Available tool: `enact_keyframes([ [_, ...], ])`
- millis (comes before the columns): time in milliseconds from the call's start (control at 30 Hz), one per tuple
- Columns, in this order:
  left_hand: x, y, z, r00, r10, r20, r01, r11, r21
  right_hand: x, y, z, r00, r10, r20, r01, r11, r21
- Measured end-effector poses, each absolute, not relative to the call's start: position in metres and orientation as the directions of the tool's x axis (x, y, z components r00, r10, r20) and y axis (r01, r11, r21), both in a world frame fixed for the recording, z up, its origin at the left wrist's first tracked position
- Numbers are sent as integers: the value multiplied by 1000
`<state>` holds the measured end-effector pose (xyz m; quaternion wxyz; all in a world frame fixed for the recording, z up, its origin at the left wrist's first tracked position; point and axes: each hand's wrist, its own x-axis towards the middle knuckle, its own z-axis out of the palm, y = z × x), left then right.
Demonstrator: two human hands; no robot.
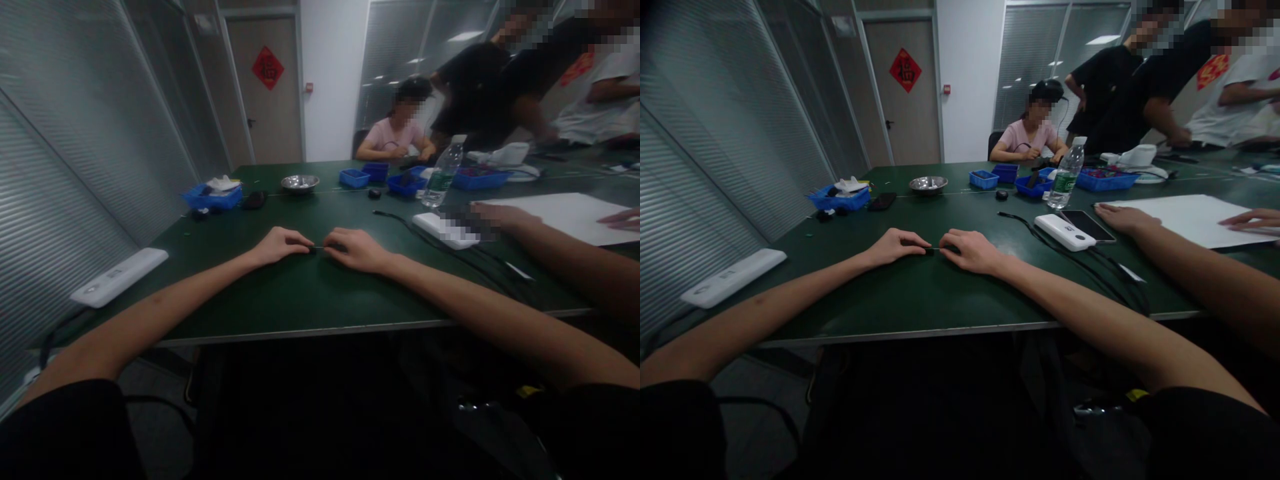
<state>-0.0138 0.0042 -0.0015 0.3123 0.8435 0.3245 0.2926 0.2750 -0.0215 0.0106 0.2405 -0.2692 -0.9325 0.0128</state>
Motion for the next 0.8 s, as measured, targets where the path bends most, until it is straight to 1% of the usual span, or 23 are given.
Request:
enact_keyframes([
  [200, -10, -1, 1, 628, 718, 302, 327, -595, 735, 272, -24, 11, -745, 486, 457, 465, 870, -165],
  [333, -8, -4, 1, 663, 688, 295, 291, -600, 745, 269, -26, 10, -758, 476, 447, 461, 875, -150],
  [467, -6, -3, -2, 681, 689, 250, 258, -545, 798, 267, -26, 10, -738, 497, 457, 481, 862, -160],
  [533, -6, -1, -3, 681, 700, 216, 271, -515, 813, 266, -25, 9, -717, 512, 472, 501, 850, -162],
  [600, -5, 0, -2, 682, 702, 204, 310, -531, 789, 266, -23, 9, -711, 521, 473, 512, 844, -158],
  [667, -4, -1, 0, 688, 692, 221, 344, -579, 739, 266, -22, 7, -722, 520, 456, 509, 846, -157],
  [733, -3, -2, 3, 696, 676, 244, 354, -619, 701, 266, -21, 6, -735, 516, 440, 503, 850, -157],
  [800, -3, -2, 4, 705, 663, 252, 350, -634, 690, 266, -21, 6, -742, 516, 429, 501, 851, -157],
])
